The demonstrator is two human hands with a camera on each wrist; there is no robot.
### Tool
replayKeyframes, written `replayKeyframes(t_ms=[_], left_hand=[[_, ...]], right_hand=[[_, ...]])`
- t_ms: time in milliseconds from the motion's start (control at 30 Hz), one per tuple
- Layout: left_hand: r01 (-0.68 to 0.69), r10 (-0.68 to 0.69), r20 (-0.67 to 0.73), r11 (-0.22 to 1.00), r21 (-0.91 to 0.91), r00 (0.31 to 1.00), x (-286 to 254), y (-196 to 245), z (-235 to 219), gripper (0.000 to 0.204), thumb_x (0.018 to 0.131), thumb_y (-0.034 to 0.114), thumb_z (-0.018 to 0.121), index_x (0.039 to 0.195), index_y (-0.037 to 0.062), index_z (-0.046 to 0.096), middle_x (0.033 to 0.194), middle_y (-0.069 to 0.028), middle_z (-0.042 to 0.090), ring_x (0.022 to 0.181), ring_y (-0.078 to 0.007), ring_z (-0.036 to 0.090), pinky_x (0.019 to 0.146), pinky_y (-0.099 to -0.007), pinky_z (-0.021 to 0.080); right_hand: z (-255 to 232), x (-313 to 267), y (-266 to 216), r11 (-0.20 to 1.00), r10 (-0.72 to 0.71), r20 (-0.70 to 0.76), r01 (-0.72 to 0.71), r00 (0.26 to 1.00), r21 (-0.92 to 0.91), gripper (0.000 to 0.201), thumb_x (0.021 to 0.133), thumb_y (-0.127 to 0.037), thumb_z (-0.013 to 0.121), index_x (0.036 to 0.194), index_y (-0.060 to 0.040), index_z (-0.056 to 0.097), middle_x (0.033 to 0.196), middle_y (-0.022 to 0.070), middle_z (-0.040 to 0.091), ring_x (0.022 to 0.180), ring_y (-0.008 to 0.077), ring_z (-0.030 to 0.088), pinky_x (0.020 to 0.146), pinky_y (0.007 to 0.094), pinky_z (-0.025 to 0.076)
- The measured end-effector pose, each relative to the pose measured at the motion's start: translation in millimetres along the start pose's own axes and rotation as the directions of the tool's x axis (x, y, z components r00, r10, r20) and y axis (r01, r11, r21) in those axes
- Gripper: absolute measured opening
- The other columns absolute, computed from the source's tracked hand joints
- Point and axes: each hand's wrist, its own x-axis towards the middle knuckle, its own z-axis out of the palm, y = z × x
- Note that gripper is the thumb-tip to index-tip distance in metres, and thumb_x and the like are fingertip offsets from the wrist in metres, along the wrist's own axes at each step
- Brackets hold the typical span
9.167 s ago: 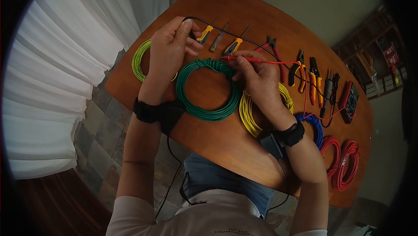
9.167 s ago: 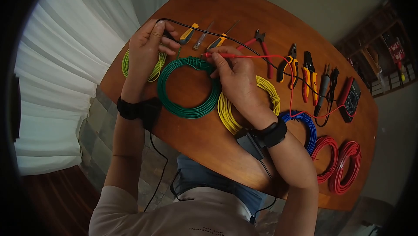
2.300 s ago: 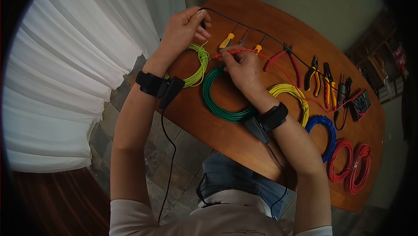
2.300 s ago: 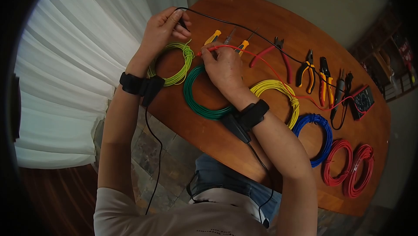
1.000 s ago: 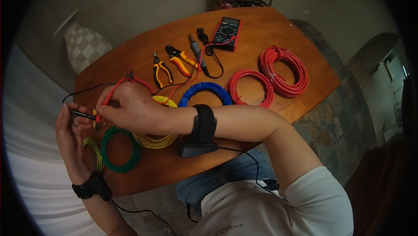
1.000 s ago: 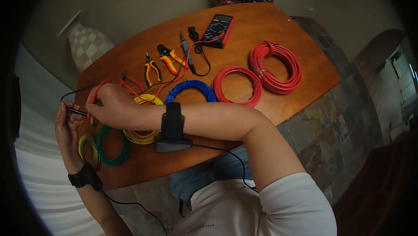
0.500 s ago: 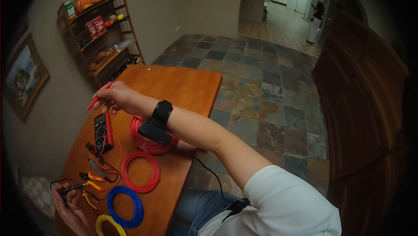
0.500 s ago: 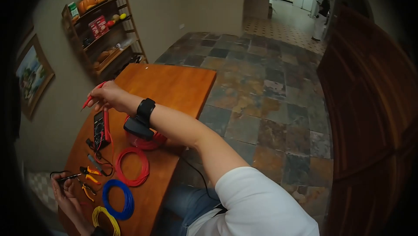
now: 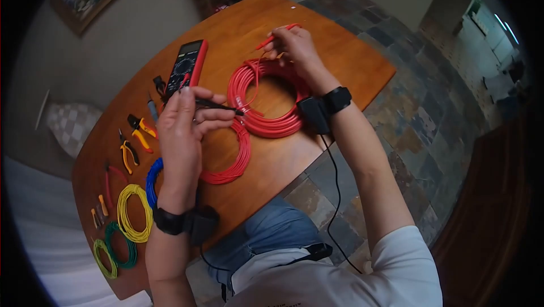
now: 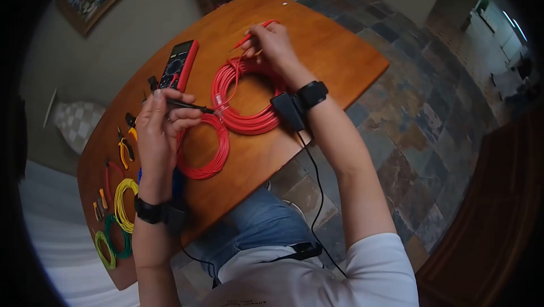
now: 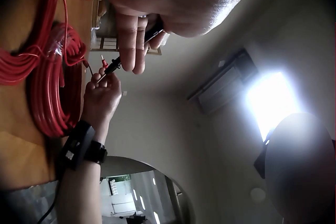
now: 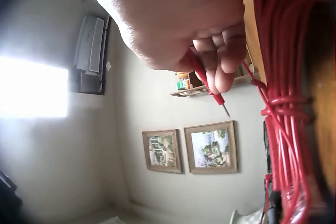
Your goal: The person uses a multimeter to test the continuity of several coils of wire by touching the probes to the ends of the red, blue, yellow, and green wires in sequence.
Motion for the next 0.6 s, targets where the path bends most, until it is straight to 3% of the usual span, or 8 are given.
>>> replayKeyframes(t_ms=[100,333,433,600], left_hand=[[0.019,-0.018,0.035,0.999,-0.03,0.999,1.2,-12.5,5.8,0.033,0.101,0.028,0.036,0.097,-0.0005,0.052,0.092,-0.0173,0.063,0.073,-0.021,0.067,0.065,-0.0302,0.058],[0.017,-0.02,0.062,0.998,0.058,0.998,9.6,-35.0,16.5,0.035,0.101,0.029,0.036,0.096,-0.0009,0.053,0.092,-0.0167,0.063,0.074,-0.0208,0.067,0.065,-0.0302,0.057],[-0.019,0.012,0.067,0.994,0.108,0.998,8.7,-38.6,15.4,0.034,0.101,0.028,0.036,0.096,-0.002,0.053,0.092,-0.016,0.062,0.074,-0.0213,0.067,0.065,-0.0291,0.057],[-0.023,0.019,0.061,0.998,0.053,0.998,3.8,-42.2,15.1,0.032,0.1,0.024,0.039,0.095,-0.0034,0.054,0.09,-0.0132,0.061,0.075,-0.0193,0.067,0.065,-0.0268,0.056]], right_hand=[[6.5,-9.9,-5.5,0.998,-0.061,-0.048,0.062,0.997,0.019,0.024,0.091,-0.019,0.049,0.089,0.0021,0.06,0.069,0.0099,0.065,0.049,0.013,0.059,0.035,0.0239,0.042],[-1.1,-13.3,1.2,0.997,-0.031,-0.121,0.023,0.992,-0.072,0.025,0.09,-0.022,0.051,0.088,0.0005,0.061,0.068,0.0081,0.065,0.048,0.0119,0.058,0.036,0.0233,0.04],[0.7,-17.2,-1.3,0.97,-0.082,-0.138,0.048,0.987,-0.237,0.024,0.091,-0.024,0.053,0.091,-0.0011,0.059,0.071,0.0081,0.065,0.051,0.0111,0.058,0.043,0.0212,0.04],[5.1,-20.2,-1.6,0.955,-0.186,-0.191,0.131,0.964,-0.266,0.026,0.088,-0.022,0.053,0.084,0.0022,0.061,0.066,0.0084,0.065,0.047,0.0119,0.058,0.041,0.024,0.042]])
